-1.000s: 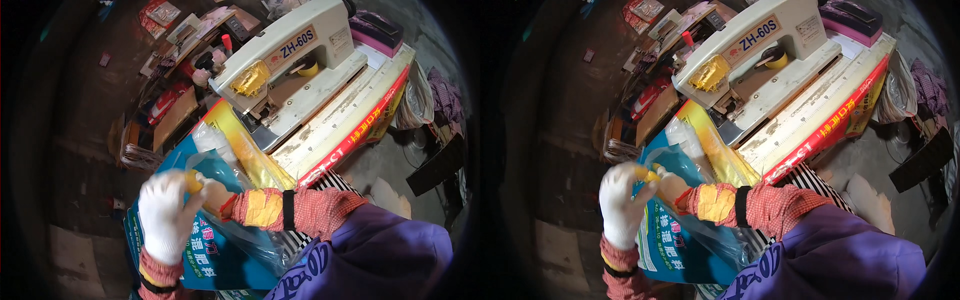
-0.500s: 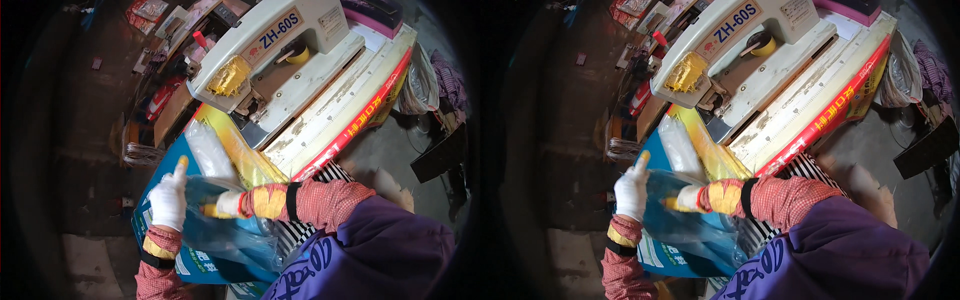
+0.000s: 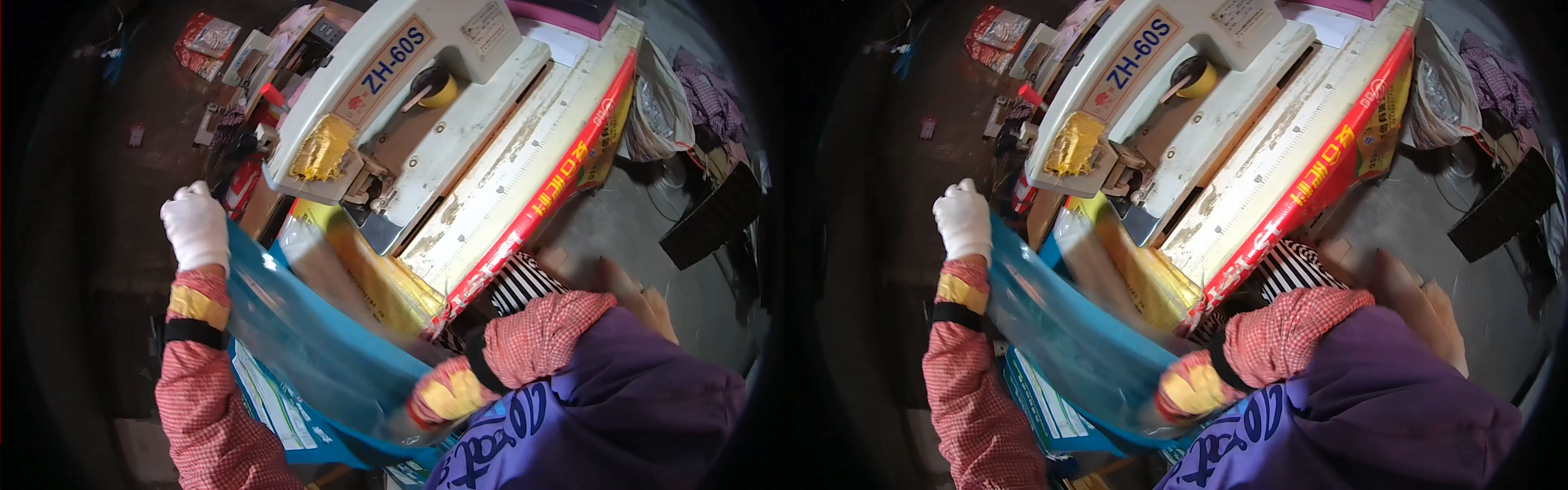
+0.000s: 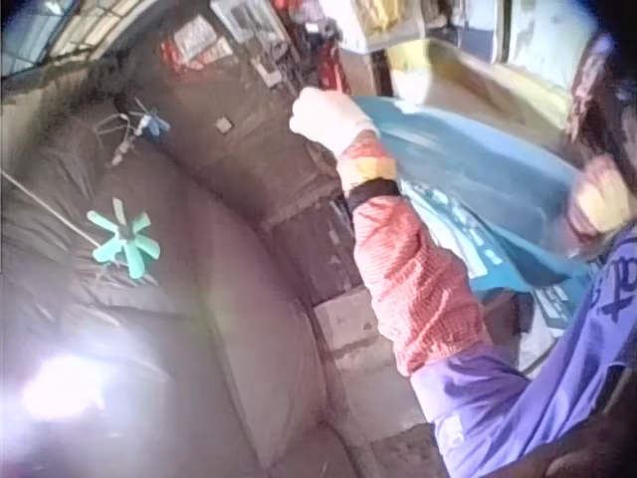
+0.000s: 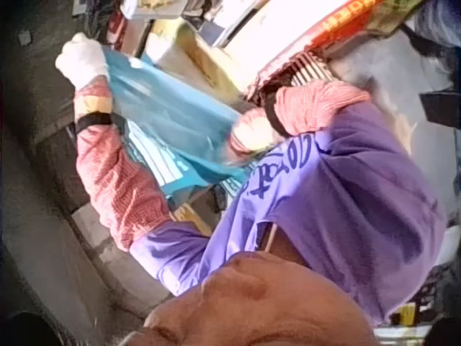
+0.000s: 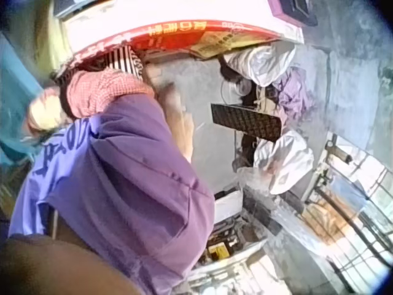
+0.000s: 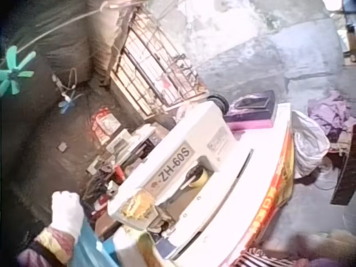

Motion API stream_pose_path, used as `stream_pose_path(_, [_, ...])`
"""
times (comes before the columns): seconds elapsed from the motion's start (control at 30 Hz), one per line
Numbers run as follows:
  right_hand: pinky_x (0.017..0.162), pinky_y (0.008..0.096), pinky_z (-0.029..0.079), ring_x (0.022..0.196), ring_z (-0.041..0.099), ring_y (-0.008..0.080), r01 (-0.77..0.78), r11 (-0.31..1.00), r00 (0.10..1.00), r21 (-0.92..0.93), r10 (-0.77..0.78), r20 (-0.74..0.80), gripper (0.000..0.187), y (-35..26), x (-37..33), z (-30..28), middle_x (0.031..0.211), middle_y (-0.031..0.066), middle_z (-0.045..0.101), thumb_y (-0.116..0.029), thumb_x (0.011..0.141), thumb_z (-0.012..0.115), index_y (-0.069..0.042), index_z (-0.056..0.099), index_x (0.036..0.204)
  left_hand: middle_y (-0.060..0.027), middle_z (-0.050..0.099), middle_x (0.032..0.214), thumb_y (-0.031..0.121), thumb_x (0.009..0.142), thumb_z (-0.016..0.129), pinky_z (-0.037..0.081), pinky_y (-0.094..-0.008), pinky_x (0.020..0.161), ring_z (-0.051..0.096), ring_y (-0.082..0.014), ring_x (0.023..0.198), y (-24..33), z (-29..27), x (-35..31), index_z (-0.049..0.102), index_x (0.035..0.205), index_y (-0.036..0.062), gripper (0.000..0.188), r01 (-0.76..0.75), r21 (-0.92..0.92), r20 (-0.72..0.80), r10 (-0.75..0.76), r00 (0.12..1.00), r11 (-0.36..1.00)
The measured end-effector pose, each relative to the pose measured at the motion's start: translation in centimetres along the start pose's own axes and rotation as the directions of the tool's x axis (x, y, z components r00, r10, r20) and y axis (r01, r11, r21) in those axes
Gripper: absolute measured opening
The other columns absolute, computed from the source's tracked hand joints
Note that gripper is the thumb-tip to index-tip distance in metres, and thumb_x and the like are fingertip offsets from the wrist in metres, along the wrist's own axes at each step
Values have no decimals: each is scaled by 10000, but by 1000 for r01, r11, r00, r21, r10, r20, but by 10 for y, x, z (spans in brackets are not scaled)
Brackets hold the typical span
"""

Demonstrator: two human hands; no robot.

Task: The person inserts a plastic liner into a green bag, folds the top edges together, and feeds them through a sewing machine. After stitching the top closed, the person lifts the finished bag and places it onto a stack.

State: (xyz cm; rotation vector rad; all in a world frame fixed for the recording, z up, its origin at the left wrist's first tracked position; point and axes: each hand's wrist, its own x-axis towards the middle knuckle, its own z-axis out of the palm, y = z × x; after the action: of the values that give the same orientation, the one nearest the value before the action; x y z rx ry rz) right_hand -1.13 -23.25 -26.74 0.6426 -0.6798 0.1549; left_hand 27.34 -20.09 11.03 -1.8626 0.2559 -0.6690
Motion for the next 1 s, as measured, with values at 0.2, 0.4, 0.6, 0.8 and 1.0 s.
stream_pose_path(0.2, [581,312,463,631,572,191,-265,332,440,905,-794,420,127,-57,131,72,710,55,608,-242,787,606,-119,619,817,-135,629,937,159,904,432,541,-408,665,664,-294,806,20,-4,17,610,1002,121,206,56,-131,378,-2,926,990])
stream_pose_path(0.4, [706,380,489,882,612,278,-342,-560,913,-754,-8,-408,327,-97,162,113,907,99,637,-266,786,633,-135,564,1078,-113,654,963,134,902,436,530,-386,728,649,-278,879,15,-16,10,616,980,112,197,5,-131,416,50,908,991])
stream_pose_path(0.6, [603,384,490,685,596,274,-210,-887,882,-411,10,-472,404,-114,193,143,801,118,573,-266,730,676,0,525,994,-115,656,949,118,891,440,527,-392,727,645,-290,883,31,-18,16,610,969,107,188,-45,-160,385,104,917,986])
stream_pose_path(0.8, [580,332,495,659,633,244,-573,-641,698,-511,-56,-714,548,-108,185,129,811,86,652,-243,793,652,-56,434,1260,-127,653,949,101,888,425,521,-389,743,638,-297,902,37,-17,16,592,956,91,181,-10,-210,394,94,914,978])
stream_pose_path(1.0, [702,440,479,809,625,321,-509,-746,434,-429,207,-877,337,-108,220,125,890,170,636,-325,742,649,-42,618,921,-179,620,1068,411,921,304,412,-415,888,590,-343,999,5,16,33,609,1097,76,486,528,-276,758,-156,634,803])
